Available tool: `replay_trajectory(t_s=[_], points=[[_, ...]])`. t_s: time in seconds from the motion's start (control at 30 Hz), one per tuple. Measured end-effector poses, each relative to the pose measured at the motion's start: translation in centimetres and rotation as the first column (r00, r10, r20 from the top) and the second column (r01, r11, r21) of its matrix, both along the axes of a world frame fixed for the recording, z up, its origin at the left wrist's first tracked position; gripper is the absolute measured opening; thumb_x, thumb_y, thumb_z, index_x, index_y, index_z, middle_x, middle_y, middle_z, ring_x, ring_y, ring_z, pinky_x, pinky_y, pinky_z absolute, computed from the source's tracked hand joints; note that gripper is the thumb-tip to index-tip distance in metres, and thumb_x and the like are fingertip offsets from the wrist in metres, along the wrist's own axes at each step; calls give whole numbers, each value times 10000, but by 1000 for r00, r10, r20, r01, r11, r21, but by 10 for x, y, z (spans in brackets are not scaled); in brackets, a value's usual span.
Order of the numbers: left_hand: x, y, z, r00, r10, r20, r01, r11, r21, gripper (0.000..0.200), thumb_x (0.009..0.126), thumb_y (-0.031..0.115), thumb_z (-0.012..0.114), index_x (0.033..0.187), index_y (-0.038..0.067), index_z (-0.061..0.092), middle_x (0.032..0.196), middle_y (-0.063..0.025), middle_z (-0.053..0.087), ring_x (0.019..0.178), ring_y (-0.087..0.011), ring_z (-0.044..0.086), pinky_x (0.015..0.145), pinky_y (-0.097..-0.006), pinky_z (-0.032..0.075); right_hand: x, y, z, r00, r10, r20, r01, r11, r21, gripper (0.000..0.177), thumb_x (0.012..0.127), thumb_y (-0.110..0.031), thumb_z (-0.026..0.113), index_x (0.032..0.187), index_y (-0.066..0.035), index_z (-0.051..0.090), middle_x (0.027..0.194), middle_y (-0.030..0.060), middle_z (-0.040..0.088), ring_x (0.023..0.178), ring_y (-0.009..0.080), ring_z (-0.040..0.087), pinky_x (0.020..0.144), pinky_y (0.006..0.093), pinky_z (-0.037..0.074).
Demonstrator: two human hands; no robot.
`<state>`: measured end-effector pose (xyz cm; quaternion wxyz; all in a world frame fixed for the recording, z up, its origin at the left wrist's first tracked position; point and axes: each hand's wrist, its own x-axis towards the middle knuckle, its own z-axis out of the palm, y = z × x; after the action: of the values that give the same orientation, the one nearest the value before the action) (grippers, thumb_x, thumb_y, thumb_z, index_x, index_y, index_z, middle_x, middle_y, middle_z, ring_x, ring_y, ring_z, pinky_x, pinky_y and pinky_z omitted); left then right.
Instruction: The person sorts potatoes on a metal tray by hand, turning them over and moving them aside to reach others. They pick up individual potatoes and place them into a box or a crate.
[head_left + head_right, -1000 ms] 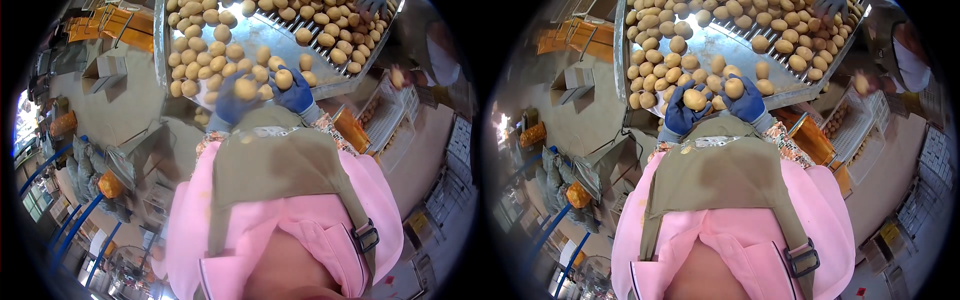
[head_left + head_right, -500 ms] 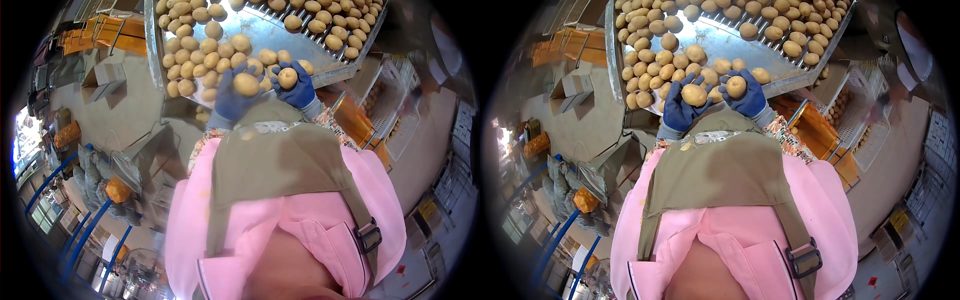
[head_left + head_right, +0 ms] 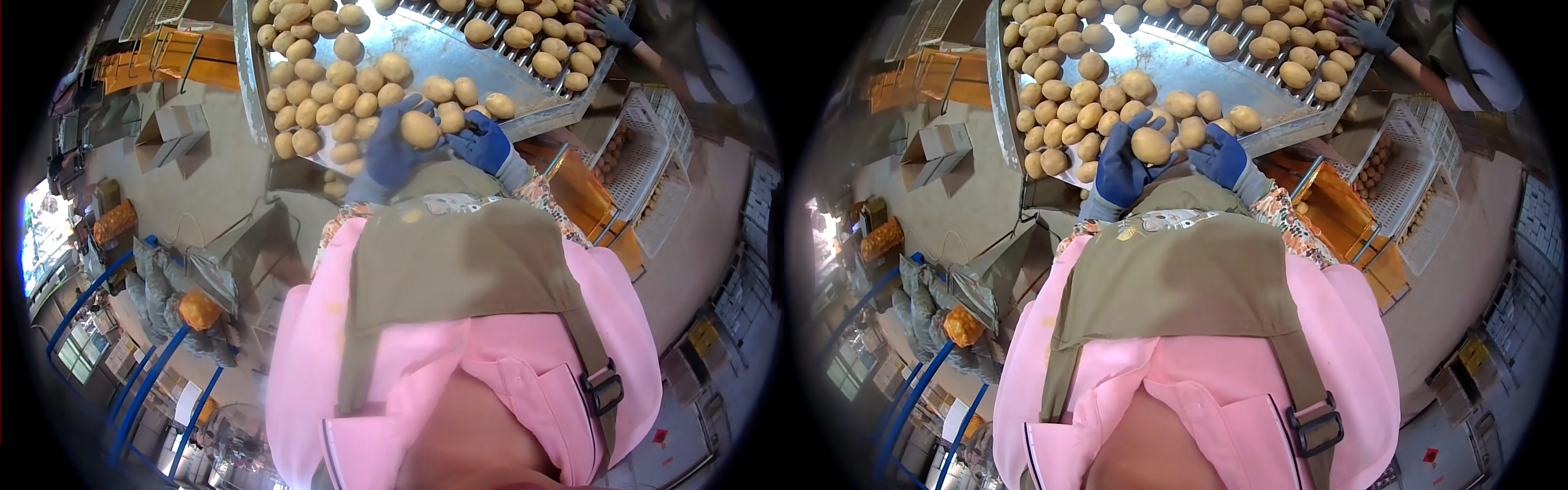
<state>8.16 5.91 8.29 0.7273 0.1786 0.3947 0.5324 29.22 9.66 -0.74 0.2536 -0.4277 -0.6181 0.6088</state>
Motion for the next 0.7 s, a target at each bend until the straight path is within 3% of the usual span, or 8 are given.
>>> replay_trajectory(t_s=[0.07, 0.2, 0.33, 0.43, 0.57, 0.6, 0.63, 0.7], points=[[3, 0, -2, 938, -40, -344, 87, 989, 123, 531, 935, 239, 614, 1338, -15, 379, 1380, -189, 419, 1257, -261, 470, 1013, -398, 463, -1, 2, 12, 999, -10, 32, 6, 990, 138, 438, 800, -106, 752, 1146, 3, 507, 1135, 137, 624, 948, 202, 623, 824, 318, 529], [-1, 8, 22, 971, -213, 108, 218, 975, -38, 544, 1014, 401, 418, 1400, 21, 363, 1367, -152, 462, 1231, -270, 498, 1013, -374, 442, -24, 12, 83, 985, -106, 138, -8, 764, 645, 524, 760, -114, 803, 1163, 5, 489, 1168, 143, 616, 1043, 198, 619, 874, 311, 523], [-40, 16, -47, 789, -86, -608, 193, 975, 114, 507, 960, 232, 528, 1388, 4, 379, 1315, -156, 513, 1210, -289, 518, 994, -393, 436, -25, 11, 65, 992, -103, 68, 60, 882, 467, 300, 831, -229, 711, 1120, -150, 691, 1185, 44, 649, 1184, 134, 541, 1006, 290, 383], [-61, -36, -125, -365, 379, -850, 550, 825, 132, 503, 901, 254, 590, 1369, 123, 463, 1401, -157, 461, 1324, -334, 408, 1018, -500, 374, -31, 4, 52, 972, -119, -203, 167, 957, 239, 321, 850, -242, 690, 1159, -158, 660, 1213, 31, 642, 1176, 115, 559, 991, 296, 388], [-65, -87, -85, -480, -210, -852, 282, 883, -376, 556, 940, 469, 483, 1414, 180, 450, 1539, -133, 290, 1425, -391, 196, 1135, -538, 178, -23, 20, 56, 999, 8, -49, 18, 864, 504, 348, 924, -116, 623, 1189, -1, 428, 1112, 121, 625, 946, 206, 649, 821, 310, 543], [-75, -102, -96, -509, -252, -823, 172, 907, -384, 584, 942, 486, 466, 1439, 186, 410, 1554, -133, 254, 1436, -399, 148, 1134, -559, 153, -12, 30, 56, 931, -109, -348, 30, 974, -223, 350, 945, -180, 590, 1217, -11, 449, 1068, 109, 630, 891, 194, 640, 757, 299, 535], [-85, -118, -107, -531, -299, -793, 57, 921, -386, 612, 944, 503, 450, 1465, 192, 371, 1568, -133, 218, 1447, -407, 100, 1132, -579, 128, -2, 39, 53, 807, -384, -448, -178, 564, -806, 369, 965, -245, 558, 1246, -22, 469, 1024, 96, 636, 836, 182, 631, 692, 288, 528], [-109, -146, -129, -436, -306, -846, -39, 946, -322, 625, 940, 494, 463, 1472, 186, 353, 1562, -139, 229, 1441, -415, 114, 1134, -574, 131, 13, 61, 24, 937, -172, -305, -96, 711, -697, 385, 974, -293, 522, 1268, -47, 483, 972, 80, 636, 791, 170, 613, 633, 286, 504]])
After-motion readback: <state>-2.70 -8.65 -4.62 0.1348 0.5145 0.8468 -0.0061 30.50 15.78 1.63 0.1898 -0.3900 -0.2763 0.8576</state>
